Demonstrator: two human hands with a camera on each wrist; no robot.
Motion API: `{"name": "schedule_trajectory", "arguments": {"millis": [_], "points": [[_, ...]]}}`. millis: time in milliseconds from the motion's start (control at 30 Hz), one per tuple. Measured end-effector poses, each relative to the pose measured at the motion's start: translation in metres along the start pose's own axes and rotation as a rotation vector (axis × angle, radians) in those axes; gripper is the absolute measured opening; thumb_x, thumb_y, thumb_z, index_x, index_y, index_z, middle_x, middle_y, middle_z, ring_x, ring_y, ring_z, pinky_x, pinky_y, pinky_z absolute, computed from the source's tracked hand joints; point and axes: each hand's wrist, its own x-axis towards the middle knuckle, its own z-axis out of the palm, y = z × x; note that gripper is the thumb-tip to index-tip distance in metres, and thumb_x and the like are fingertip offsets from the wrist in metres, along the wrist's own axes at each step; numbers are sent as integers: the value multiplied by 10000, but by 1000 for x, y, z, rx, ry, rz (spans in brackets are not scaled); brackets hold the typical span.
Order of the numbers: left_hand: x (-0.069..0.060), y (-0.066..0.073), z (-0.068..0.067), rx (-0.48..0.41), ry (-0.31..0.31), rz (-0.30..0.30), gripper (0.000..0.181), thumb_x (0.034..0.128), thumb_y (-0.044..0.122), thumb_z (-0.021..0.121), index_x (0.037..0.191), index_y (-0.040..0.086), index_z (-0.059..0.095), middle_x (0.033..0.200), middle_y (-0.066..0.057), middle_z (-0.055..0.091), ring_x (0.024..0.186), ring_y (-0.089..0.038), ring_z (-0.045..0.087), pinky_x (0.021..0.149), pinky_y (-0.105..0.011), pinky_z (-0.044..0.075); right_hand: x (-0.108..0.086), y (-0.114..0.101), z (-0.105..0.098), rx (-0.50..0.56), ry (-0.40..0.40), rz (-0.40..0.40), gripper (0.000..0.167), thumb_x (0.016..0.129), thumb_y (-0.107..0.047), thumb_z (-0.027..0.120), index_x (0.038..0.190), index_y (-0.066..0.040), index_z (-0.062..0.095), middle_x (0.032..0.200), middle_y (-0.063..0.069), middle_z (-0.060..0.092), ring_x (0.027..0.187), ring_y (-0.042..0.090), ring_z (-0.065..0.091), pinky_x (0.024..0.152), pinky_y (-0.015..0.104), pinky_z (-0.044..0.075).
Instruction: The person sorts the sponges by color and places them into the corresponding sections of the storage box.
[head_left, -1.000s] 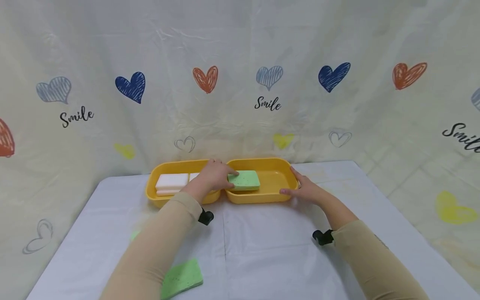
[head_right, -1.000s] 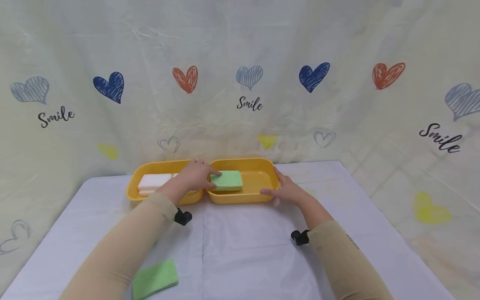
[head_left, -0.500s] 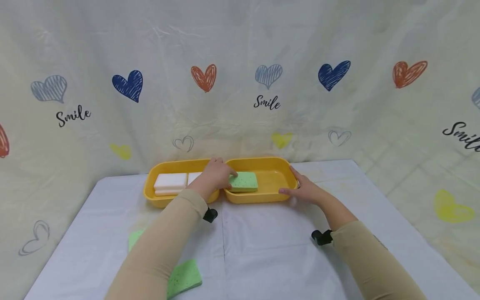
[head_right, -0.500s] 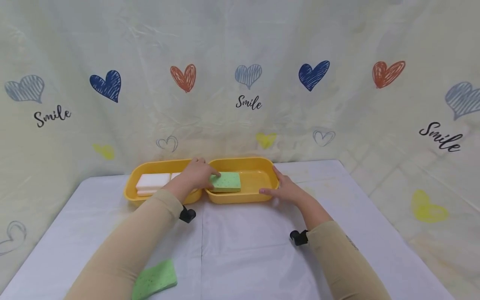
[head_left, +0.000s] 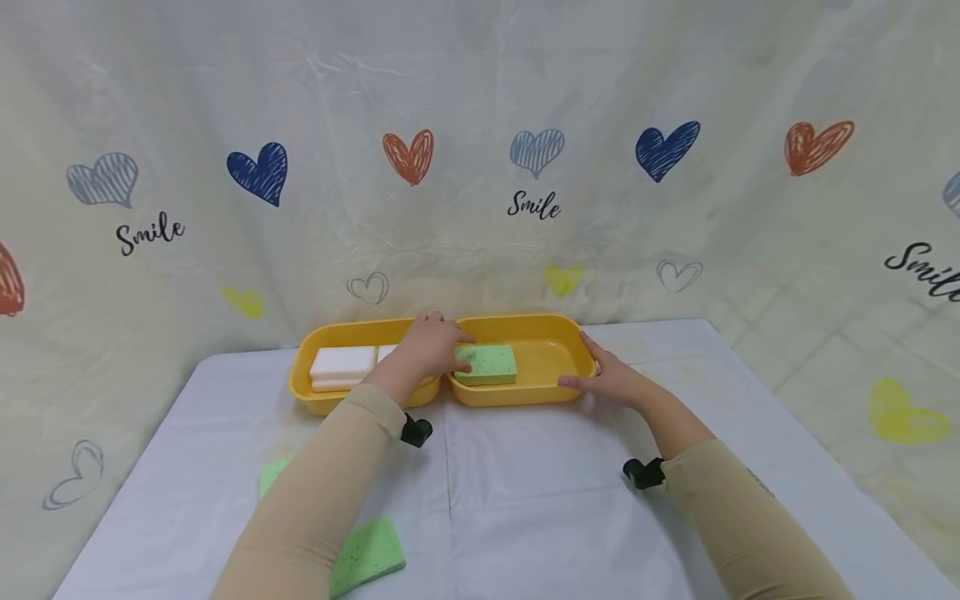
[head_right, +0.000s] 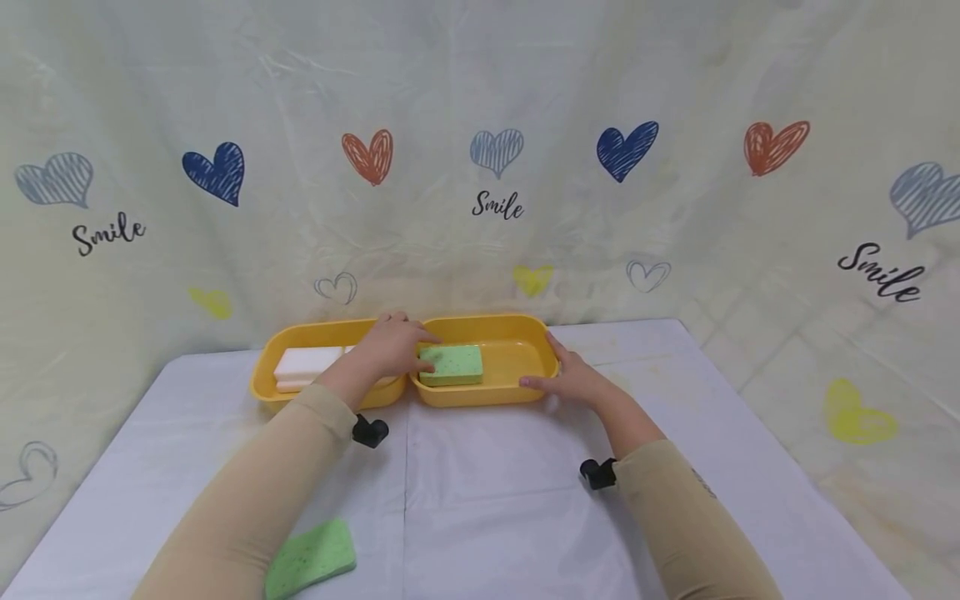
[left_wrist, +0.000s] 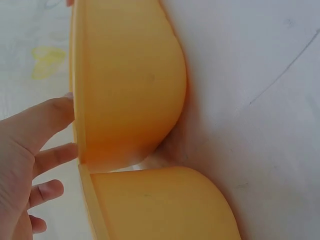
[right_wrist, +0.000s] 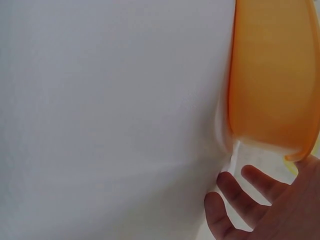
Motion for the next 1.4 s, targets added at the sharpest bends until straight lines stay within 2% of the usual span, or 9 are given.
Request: {"name": "schedule_trajectory", "arguments": {"millis": [333, 500, 700, 900, 1067, 1200, 1400], "points": [[-15, 1, -6, -62, 54, 1, 557, 863, 518, 726, 1365, 300, 621, 1394, 17, 573, 1236, -286, 443, 1095, -468, 293, 0, 3, 3, -2, 1, 13, 1118, 863, -612, 664, 1595, -223, -86, 1625, 264, 59, 1452, 521, 103, 1124, 694, 138], [-32, -2, -13, -116, 81, 5, 553, 858, 497, 741, 1360, 294, 627, 1382, 19, 583, 1239, -267, 447, 1110, -473, 300, 0, 6, 2, 0, -3, 25, 1124, 861, -614, 665, 1593, -231, -97, 1625, 265, 52, 1450, 526, 100, 1121, 699, 136], [-57, -18, -18, -112, 104, 19, 571, 870, 513, 720, 1383, 289, 605, 1379, 34, 590, 1269, -273, 450, 1119, -492, 309, -2, 6, 0, 2, -9, 30, 1141, 851, -631, 665, 1590, -231, -107, 1624, 268, 47, 1449, 527, 105, 1118, 699, 147], [-94, -38, -18, -98, 125, 5, 565, 866, 518, 722, 1368, 277, 621, 1332, 21, 626, 1222, -280, 486, 1086, -479, 332, -1, 5, 0, -5, -3, 20, 1139, 855, -631, 661, 1590, -223, -107, 1619, 280, 44, 1443, 537, 105, 1113, 708, 142], [-135, -59, -11, -76, 174, 18, 547, 849, 481, 754, 1335, 253, 650, 1293, -5, 652, 1166, -307, 523, 998, -511, 379, 1, 3, 1, -3, -15, 9, 1127, 864, -621, 657, 1590, -224, -108, 1622, 275, 38, 1448, 532, 96, 1118, 703, 136], [-168, -74, -3, -93, 186, -13, 544, 823, 444, 791, 1316, 254, 664, 1264, 10, 666, 1139, -295, 539, 954, -521, 387, 3, 2, 2, 1, -21, 13, 1137, 856, -633, 659, 1589, -228, -110, 1622, 274, 33, 1448, 532, 94, 1118, 704, 135], [-207, -88, 6, -94, 160, -84, 548, 813, 463, 791, 1303, 247, 673, 1250, -18, 670, 1121, -309, 550, 927, -532, 393, 5, 3, 2, 8, -28, 25, 1149, 846, -647, 661, 1586, -244, -120, 1625, 267, 19, 1446, 537, 82, 1113, 711, 133]]}}
